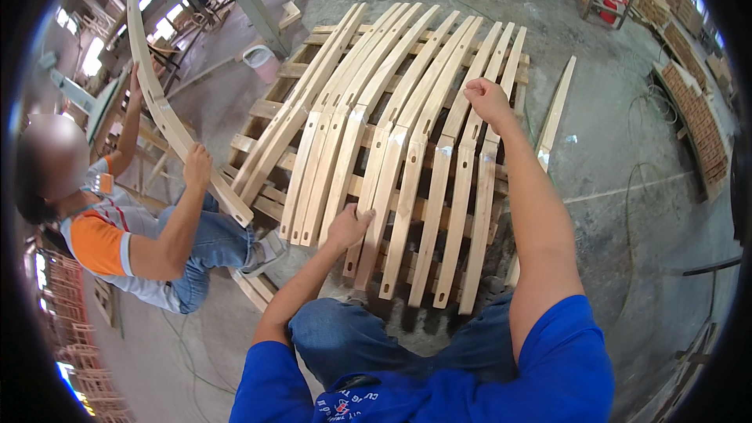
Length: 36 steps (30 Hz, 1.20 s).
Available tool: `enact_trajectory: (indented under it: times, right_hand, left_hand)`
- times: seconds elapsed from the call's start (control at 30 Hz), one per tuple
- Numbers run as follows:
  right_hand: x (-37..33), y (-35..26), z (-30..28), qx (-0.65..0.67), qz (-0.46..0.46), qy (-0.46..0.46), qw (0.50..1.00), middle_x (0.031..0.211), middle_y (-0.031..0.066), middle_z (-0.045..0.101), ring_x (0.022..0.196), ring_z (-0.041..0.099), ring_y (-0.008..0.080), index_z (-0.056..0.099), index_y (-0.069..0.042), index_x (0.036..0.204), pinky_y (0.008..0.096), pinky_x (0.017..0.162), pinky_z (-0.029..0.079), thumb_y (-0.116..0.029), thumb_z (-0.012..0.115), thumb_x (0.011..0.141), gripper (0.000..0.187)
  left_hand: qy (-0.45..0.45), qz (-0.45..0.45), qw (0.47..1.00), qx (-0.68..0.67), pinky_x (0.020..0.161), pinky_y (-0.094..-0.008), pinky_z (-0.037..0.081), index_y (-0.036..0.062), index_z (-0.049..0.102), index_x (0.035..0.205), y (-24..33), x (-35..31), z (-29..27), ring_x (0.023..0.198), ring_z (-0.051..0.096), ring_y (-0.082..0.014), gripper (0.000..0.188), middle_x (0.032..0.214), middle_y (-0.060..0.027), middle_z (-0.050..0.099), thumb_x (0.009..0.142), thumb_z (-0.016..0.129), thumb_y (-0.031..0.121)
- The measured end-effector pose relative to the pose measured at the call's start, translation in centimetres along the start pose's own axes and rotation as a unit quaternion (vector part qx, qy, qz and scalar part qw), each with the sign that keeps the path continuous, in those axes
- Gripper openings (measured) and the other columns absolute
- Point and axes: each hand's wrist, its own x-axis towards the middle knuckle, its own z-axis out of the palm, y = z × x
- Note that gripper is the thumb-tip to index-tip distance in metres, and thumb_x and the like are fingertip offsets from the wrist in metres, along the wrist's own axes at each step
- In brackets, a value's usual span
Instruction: The person sits on the floor and arranges curved wooden slats into a grid-like structure on a pallet. They repeatedly pick up slats, align them with others, and place them into position while a coworker assists nearby.
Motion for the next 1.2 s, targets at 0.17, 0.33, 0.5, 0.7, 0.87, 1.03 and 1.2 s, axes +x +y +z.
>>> enact_trajectory:
  times: [0.17, 0.33, 0.5, 0.7, 0.87, 1.03, 1.2]
  right_hand:
    - [-0.6, 3.3, 0.7, 0.089, 0.129, -0.006, 0.988, 0.090, 0.0061, 0.073, 0.084, 0.067, 0.0182, 0.075, -0.006, 0.101, 0.0343, 0.077, 0.054, -0.022, 0.074, 0.089, 0.021]
    - [-0.9, 5.5, 1.1, 0.149, 0.166, -0.006, 0.975, 0.078, 0.0041, 0.066, 0.061, 0.058, 0.0148, 0.073, -0.007, 0.095, 0.0327, 0.050, 0.045, -0.022, 0.073, 0.088, 0.017]
    - [-1.0, 5.5, 1.4, 0.155, 0.188, 0.009, 0.970, 0.072, 0.0029, 0.063, 0.057, 0.055, 0.0144, 0.072, -0.007, 0.094, 0.0327, 0.047, 0.044, -0.022, 0.072, 0.088, 0.016]
    - [-1.7, 5.8, 1.5, 0.142, 0.205, -0.014, 0.968, 0.072, 0.0033, 0.063, 0.055, 0.054, 0.0147, 0.069, -0.006, 0.092, 0.0319, 0.046, 0.044, -0.021, 0.071, 0.088, 0.016]
    - [-1.4, 5.9, 1.5, 0.140, 0.199, -0.015, 0.970, 0.073, 0.0035, 0.063, 0.055, 0.054, 0.0147, 0.069, -0.005, 0.093, 0.0313, 0.045, 0.043, -0.021, 0.070, 0.089, 0.016]
    - [-1.1, 5.7, 2.2, 0.141, 0.225, -0.017, 0.964, 0.074, 0.0032, 0.062, 0.054, 0.052, 0.0142, 0.069, -0.007, 0.096, 0.0321, 0.045, 0.041, -0.020, 0.069, 0.090, 0.014]
    - [-1.4, 5.3, 4.8, 0.205, 0.246, -0.012, 0.947, 0.080, 0.0030, 0.064, 0.058, 0.055, 0.0126, 0.068, -0.008, 0.103, 0.0311, 0.045, 0.041, -0.018, 0.066, 0.093, 0.014]
  left_hand:
    - [0.013, 0.056, 0.997, -0.042, 0.096, -0.0501, 0.051, -0.0042, 0.058, 0.128, 0.3, -0.4, -0.8, 0.111, 0.067, -0.0464, 0.065, 0.117, -0.0297, 0.070, 0.097, 0.061, 0.053]
    - [0.067, 0.029, 0.997, 0.016, 0.092, -0.0512, 0.053, -0.0047, 0.055, 0.130, 1.1, -0.4, 0.0, 0.104, 0.068, -0.0470, 0.061, 0.110, -0.0318, 0.069, 0.098, 0.062, 0.047]
    - [0.096, 0.014, 0.989, 0.107, 0.081, -0.0585, 0.054, -0.0035, 0.053, 0.118, 2.4, -0.3, 0.5, 0.090, 0.068, -0.0520, 0.050, 0.095, -0.0341, 0.070, 0.100, 0.058, 0.042]
    - [0.095, 0.058, 0.978, 0.175, 0.070, -0.0576, 0.056, -0.0020, 0.052, 0.104, 2.2, -0.9, 0.2, 0.077, 0.070, -0.0499, 0.040, 0.081, -0.0310, 0.069, 0.100, 0.058, 0.037]
    - [0.097, 0.074, 0.976, 0.180, 0.068, -0.0575, 0.056, -0.0031, 0.051, 0.106, 1.7, -1.3, 0.2, 0.073, 0.069, -0.0502, 0.041, 0.076, -0.0310, 0.068, 0.099, 0.060, 0.037]
    - [0.074, 0.087, 0.977, 0.182, 0.071, -0.0578, 0.056, -0.0031, 0.052, 0.114, 1.4, -1.7, -0.5, 0.079, 0.070, -0.0490, 0.048, 0.082, -0.0310, 0.069, 0.098, 0.062, 0.041]
    - [-0.009, 0.101, 0.962, 0.255, 0.080, -0.0550, 0.055, -0.0009, 0.056, 0.122, 2.7, -1.9, -6.3, 0.090, 0.071, -0.0446, 0.056, 0.093, -0.0271, 0.072, 0.097, 0.065, 0.048]
